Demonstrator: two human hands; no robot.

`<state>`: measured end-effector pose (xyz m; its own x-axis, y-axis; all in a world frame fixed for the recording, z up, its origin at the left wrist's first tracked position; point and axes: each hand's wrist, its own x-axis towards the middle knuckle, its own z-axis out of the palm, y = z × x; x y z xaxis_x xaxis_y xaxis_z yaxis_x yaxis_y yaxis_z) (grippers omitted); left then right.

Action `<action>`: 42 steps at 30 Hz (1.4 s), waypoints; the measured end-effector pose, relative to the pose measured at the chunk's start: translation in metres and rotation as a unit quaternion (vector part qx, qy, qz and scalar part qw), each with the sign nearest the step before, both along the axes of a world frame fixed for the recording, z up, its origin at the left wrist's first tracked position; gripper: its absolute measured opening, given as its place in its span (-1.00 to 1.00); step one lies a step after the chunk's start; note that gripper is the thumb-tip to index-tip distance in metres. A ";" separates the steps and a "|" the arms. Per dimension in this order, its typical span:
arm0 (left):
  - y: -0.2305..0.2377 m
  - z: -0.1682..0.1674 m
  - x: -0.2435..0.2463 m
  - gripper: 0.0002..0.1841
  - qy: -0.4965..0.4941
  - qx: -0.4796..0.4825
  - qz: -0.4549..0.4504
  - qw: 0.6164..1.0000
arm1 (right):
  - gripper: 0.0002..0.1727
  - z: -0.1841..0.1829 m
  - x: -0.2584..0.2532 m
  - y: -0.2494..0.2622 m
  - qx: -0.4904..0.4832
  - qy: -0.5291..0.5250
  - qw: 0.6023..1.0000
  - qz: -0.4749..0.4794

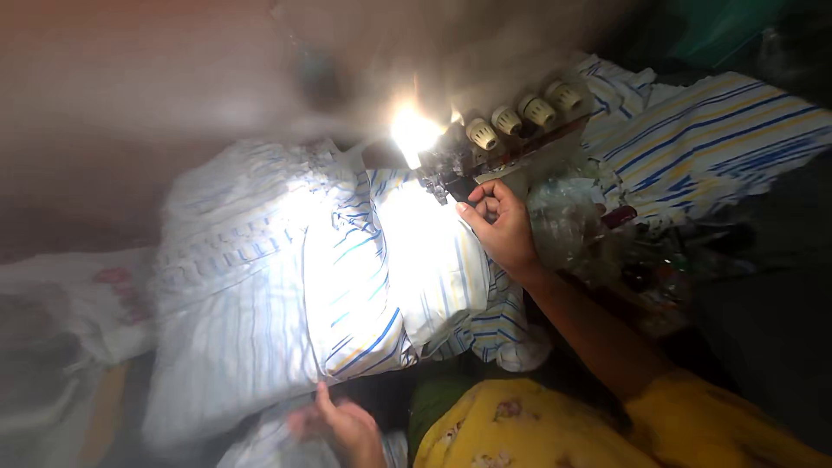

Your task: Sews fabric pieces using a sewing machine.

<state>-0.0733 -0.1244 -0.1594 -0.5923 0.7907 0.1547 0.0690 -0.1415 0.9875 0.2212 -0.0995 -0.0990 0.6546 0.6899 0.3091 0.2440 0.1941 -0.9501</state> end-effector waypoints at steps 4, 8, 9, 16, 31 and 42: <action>-0.040 0.018 -0.008 -0.61 -0.339 -0.245 -0.271 0.867 | -0.72 0.004 0.004 -0.035 -0.107 0.000 0.993 0.055; -0.049 0.072 -0.066 -0.95 0.162 -0.215 -0.528 0.805 | -0.81 0.014 0.014 -0.067 -0.210 0.088 0.962 0.148; -0.044 0.093 -0.081 -0.87 0.295 -0.164 -0.515 0.788 | -0.85 0.015 0.014 -0.073 -0.212 0.128 0.955 0.165; 0.100 0.196 -0.122 -0.51 0.591 0.065 -0.085 0.800 | -0.84 0.016 -0.043 -0.067 -0.061 0.400 0.892 0.203; 0.080 0.091 0.064 -0.80 0.291 -0.029 -0.575 0.764 | -0.90 -0.008 -0.058 -0.078 -0.105 0.355 0.923 0.102; 0.013 0.133 0.112 -0.78 0.620 0.331 -0.396 0.591 | -0.89 -0.026 -0.052 -0.095 -0.037 0.315 0.943 0.096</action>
